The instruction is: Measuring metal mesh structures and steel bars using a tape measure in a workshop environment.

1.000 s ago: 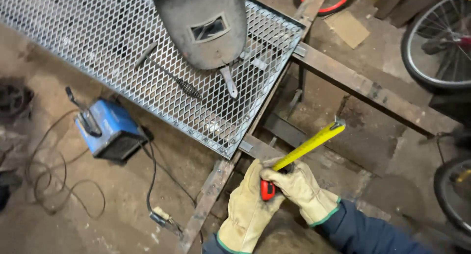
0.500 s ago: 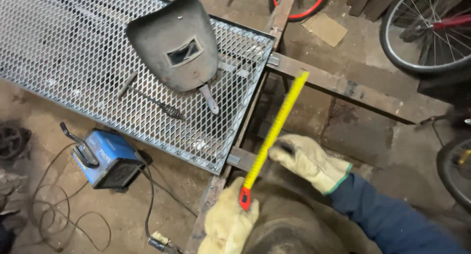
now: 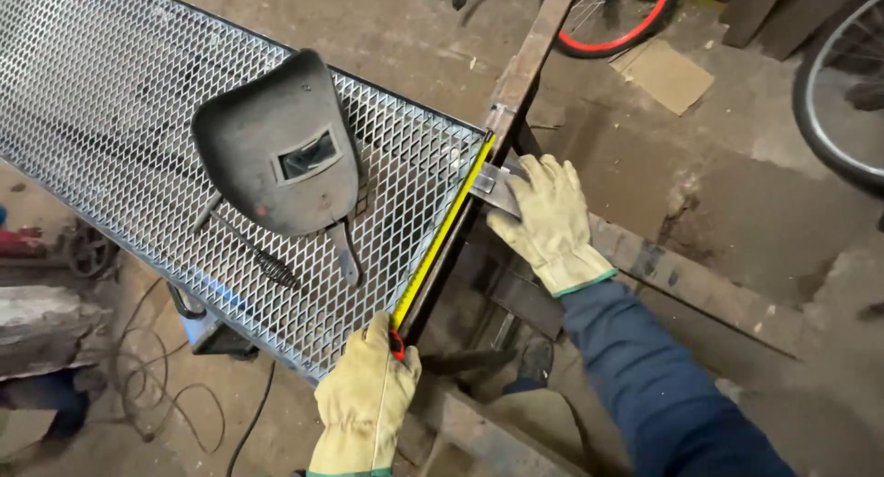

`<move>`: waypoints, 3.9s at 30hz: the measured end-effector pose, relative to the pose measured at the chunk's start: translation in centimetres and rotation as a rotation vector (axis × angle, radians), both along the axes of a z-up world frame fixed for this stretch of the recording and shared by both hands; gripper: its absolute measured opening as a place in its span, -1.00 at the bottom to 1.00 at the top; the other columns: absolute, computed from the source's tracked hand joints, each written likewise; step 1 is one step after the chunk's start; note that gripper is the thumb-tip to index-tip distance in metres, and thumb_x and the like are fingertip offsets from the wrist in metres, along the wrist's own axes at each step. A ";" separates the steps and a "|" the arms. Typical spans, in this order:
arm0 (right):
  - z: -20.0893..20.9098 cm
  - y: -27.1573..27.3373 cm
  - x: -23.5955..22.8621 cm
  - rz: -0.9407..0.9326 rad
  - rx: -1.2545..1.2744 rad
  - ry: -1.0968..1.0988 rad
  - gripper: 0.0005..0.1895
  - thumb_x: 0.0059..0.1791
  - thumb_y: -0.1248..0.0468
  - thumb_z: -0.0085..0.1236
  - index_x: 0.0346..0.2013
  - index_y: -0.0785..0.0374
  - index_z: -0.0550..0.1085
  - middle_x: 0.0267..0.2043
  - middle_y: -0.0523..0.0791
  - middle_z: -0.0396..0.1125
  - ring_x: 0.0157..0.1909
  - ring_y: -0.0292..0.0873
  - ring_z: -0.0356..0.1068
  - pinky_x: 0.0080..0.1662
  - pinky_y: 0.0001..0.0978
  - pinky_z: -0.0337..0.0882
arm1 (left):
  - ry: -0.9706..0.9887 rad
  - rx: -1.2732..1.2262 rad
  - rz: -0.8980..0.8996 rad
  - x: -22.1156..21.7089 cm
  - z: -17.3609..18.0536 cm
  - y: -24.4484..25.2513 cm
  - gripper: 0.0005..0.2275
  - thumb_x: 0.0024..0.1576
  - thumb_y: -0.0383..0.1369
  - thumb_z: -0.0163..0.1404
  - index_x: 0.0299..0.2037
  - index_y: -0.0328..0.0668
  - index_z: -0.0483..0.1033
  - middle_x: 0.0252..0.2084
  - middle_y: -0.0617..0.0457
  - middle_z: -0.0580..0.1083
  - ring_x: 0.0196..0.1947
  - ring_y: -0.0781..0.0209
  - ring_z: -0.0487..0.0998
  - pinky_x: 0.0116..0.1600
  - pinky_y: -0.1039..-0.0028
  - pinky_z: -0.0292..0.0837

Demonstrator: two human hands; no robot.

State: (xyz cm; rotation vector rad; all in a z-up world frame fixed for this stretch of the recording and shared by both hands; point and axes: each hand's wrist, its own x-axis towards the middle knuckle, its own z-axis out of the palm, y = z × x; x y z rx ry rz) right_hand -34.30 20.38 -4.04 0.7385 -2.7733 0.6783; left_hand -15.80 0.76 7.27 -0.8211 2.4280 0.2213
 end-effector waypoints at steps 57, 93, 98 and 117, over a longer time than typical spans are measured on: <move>-2.9 -1.8 -2.5 0.012 -0.261 0.014 -0.57 -0.16 0.06 0.35 -0.06 0.16 0.59 0.09 -0.09 0.38 0.20 0.01 0.33 0.28 0.06 0.24 | 0.410 0.984 1.177 7.7 -5.1 -9.5 -0.54 0.27 -0.37 -0.29 0.39 -0.30 0.22 0.21 -0.17 0.42 0.08 0.12 0.45 0.13 0.34 0.43; -3.3 -2.4 -2.9 -0.086 -0.277 -0.063 -0.65 -0.14 0.09 0.35 -0.12 0.14 0.65 0.07 -0.05 0.47 0.18 0.01 0.41 0.29 0.22 0.24 | 0.263 0.761 0.824 4.5 -12.5 -10.1 -0.50 0.15 -0.39 -0.11 0.36 -0.22 0.25 0.14 -0.13 0.44 -0.10 0.16 0.53 -0.07 0.47 0.50; -3.3 -2.2 -2.5 -0.080 -0.285 -0.061 -0.64 -0.08 0.07 0.30 -0.06 0.17 0.63 0.11 -0.03 0.45 0.20 0.03 0.40 0.31 0.21 0.24 | 0.211 0.664 0.726 5.2 -11.3 -9.6 -0.50 0.13 -0.37 -0.07 0.34 -0.20 0.27 0.12 -0.13 0.45 -0.09 0.14 0.54 -0.05 0.45 0.50; -3.5 -2.6 -2.8 -0.092 -0.267 -0.100 -0.62 -0.07 0.02 0.30 -0.06 0.15 0.63 0.08 -0.06 0.48 0.17 0.00 0.43 0.29 0.19 0.26 | 0.104 0.354 0.361 3.7 -7.3 -4.8 -0.49 0.05 -0.29 0.09 0.26 -0.13 0.37 0.04 -0.12 0.52 -0.04 0.06 0.57 0.01 0.37 0.51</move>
